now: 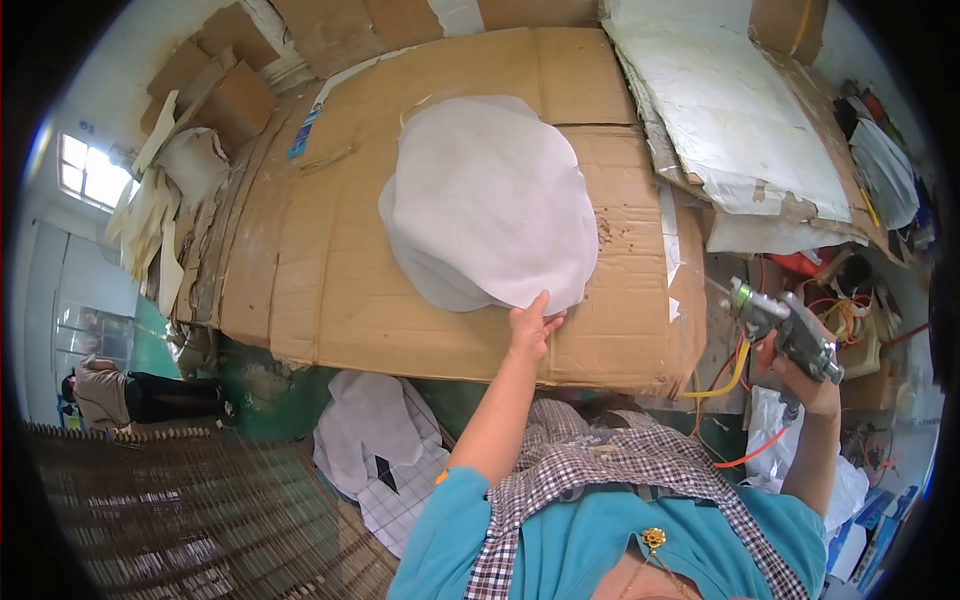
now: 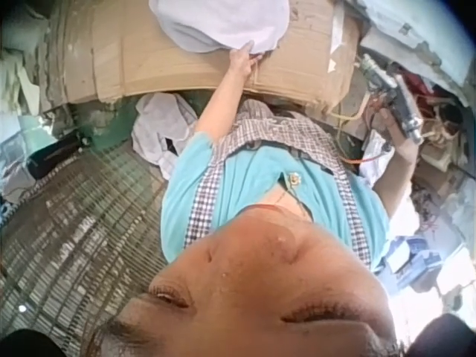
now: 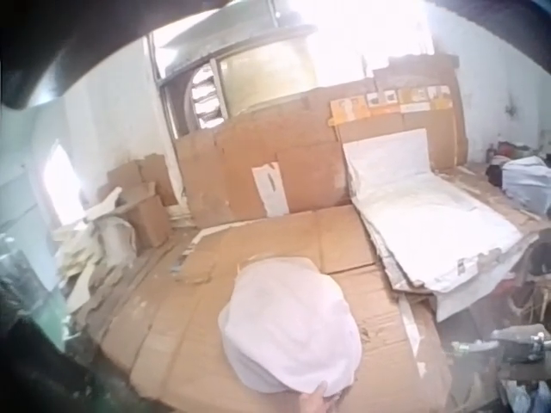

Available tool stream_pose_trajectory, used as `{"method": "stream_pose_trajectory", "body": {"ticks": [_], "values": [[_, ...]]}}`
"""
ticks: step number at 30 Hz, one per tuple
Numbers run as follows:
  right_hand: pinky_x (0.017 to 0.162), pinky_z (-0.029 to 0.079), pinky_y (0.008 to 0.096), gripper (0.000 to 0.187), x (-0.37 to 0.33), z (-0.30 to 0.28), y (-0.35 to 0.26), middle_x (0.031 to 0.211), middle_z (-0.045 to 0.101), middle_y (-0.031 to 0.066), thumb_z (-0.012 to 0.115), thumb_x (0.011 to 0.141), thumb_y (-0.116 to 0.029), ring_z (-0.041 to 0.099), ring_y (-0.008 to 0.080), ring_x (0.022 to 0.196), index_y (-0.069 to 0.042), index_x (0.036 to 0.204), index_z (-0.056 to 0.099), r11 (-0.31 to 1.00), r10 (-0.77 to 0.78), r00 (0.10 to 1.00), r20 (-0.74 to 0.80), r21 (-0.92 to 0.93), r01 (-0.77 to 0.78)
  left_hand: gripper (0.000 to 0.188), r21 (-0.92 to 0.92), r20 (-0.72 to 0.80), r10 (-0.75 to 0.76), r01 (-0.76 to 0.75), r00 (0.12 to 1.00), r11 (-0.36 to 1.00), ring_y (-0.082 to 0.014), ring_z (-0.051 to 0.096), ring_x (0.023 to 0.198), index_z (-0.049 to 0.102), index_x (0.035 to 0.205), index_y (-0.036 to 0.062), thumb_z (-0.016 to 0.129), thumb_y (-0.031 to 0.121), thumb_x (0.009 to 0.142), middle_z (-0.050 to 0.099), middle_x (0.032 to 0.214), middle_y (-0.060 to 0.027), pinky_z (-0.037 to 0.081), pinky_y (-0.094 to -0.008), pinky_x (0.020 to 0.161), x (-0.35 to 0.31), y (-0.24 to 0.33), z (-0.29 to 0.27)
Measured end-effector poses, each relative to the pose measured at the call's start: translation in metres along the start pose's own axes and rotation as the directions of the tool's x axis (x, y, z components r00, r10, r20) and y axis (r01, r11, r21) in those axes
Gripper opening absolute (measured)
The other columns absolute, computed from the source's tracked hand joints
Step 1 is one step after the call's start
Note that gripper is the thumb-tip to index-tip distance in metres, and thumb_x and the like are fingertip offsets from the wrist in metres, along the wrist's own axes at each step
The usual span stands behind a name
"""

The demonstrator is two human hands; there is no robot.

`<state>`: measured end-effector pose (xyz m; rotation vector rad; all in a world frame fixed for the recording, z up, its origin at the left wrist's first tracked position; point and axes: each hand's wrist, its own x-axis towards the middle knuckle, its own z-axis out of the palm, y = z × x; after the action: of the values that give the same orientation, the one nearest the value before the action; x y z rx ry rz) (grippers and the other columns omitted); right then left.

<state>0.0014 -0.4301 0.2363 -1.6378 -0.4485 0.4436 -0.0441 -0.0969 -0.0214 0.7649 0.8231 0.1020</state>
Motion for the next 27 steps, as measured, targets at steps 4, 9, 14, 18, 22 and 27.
{"method": "stream_pose_trajectory", "body": {"ticks": [4, 9, 14, 18, 22, 27], "values": [[0.066, 0.047, 0.0278, 0.057, -0.012, 0.004, -0.001, 0.077, 0.057, 0.0064, 0.065, 0.071, -0.009, 0.057, 0.0141, 0.067, 0.004, 0.121, 0.041, 0.996, -0.089, 0.985, 0.151, 0.012, 0.088, 0.037, -0.07, -0.044, 0.056, -0.059, 0.997, 0.996, -0.0209, 0.059, 0.079, 0.048, 0.111, 0.0044, 0.062, 0.016, 0.079, 0.059, 0.097, -0.0068, 0.05, -0.0285, 0.057, -0.003, -0.005, 0.015], [0.07, 0.047, 0.0314, 0.053, -0.029, 0.022, 0.003, 0.083, 0.056, 0.0076, 0.064, 0.078, -0.019, 0.057, 0.0165, 0.076, 0.003, 0.12, 0.04, 0.997, -0.038, 0.996, -0.085, 0.056, 0.043, 0.031, -0.318, -0.17, 0.257, -0.3, 0.951, 0.9, -0.0178, 0.057, 0.088, 0.054, 0.102, 0.006, 0.06, 0.007, 0.072, 0.057, 0.101, -0.0043, 0.05, -0.0333, 0.071, -0.038, 0.064, 0.008], [0.07, 0.046, 0.0303, 0.06, -0.052, 0.038, -0.01, 0.086, 0.056, 0.0094, 0.065, 0.078, -0.022, 0.057, 0.0171, 0.079, 0.002, 0.125, 0.037, 0.993, -0.02, 1.0, -0.008, 0.113, 0.021, 0.046, -0.461, 0.023, 0.765, -0.672, 0.644, 0.58, -0.0297, 0.052, 0.106, 0.048, 0.114, -0.0052, 0.052, 0.016, 0.073, 0.054, 0.112, -0.0163, 0.044, -0.0437, 0.09, -0.154, 0.187, -0.068], [0.064, 0.047, 0.0265, 0.061, -0.057, 0.047, -0.016, 0.085, 0.056, 0.0078, 0.065, 0.077, -0.019, 0.057, 0.015, 0.071, 0.001, 0.127, 0.036, 1.0, 0.013, 0.999, 0.044, 0.023, -0.014, 0.045, -0.277, -0.251, 0.861, -0.885, 0.443, 0.375, -0.0279, 0.055, 0.097, 0.049, 0.111, -0.0047, 0.054, 0.017, 0.072, 0.056, 0.106, -0.014, 0.045, -0.0399, 0.086, -0.241, 0.229, -0.112], [0.062, 0.046, 0.0263, 0.056, -0.047, 0.058, -0.01, 0.081, 0.056, 0.0065, 0.062, 0.078, -0.013, 0.055, 0.0136, 0.068, 0.001, 0.126, 0.037, 0.999, 0.005, 0.999, -0.042, 0.045, -0.003, 0.044, -0.151, -0.311, 0.883, -0.936, 0.351, 0.318, -0.0264, 0.056, 0.095, 0.05, 0.111, -0.0041, 0.053, 0.015, 0.071, 0.056, 0.104, -0.0142, 0.046, -0.038, 0.083, -0.282, 0.23, -0.128], [0.063, 0.044, 0.0258, 0.034, -0.048, 0.054, -0.017, 0.077, 0.056, 0.0047, 0.062, 0.078, -0.022, 0.054, 0.0125, 0.069, -0.001, 0.101, 0.051, 0.995, 0.019, 0.977, -0.211, -0.092, -0.039, 0.047, -0.193, -0.27, 0.83, -0.872, 0.488, 0.45, -0.0284, 0.056, 0.096, 0.048, 0.113, -0.0043, 0.052, 0.011, 0.068, 0.056, 0.106, -0.0154, 0.048, -0.0391, 0.085, -0.303, 0.221, -0.144]]}}
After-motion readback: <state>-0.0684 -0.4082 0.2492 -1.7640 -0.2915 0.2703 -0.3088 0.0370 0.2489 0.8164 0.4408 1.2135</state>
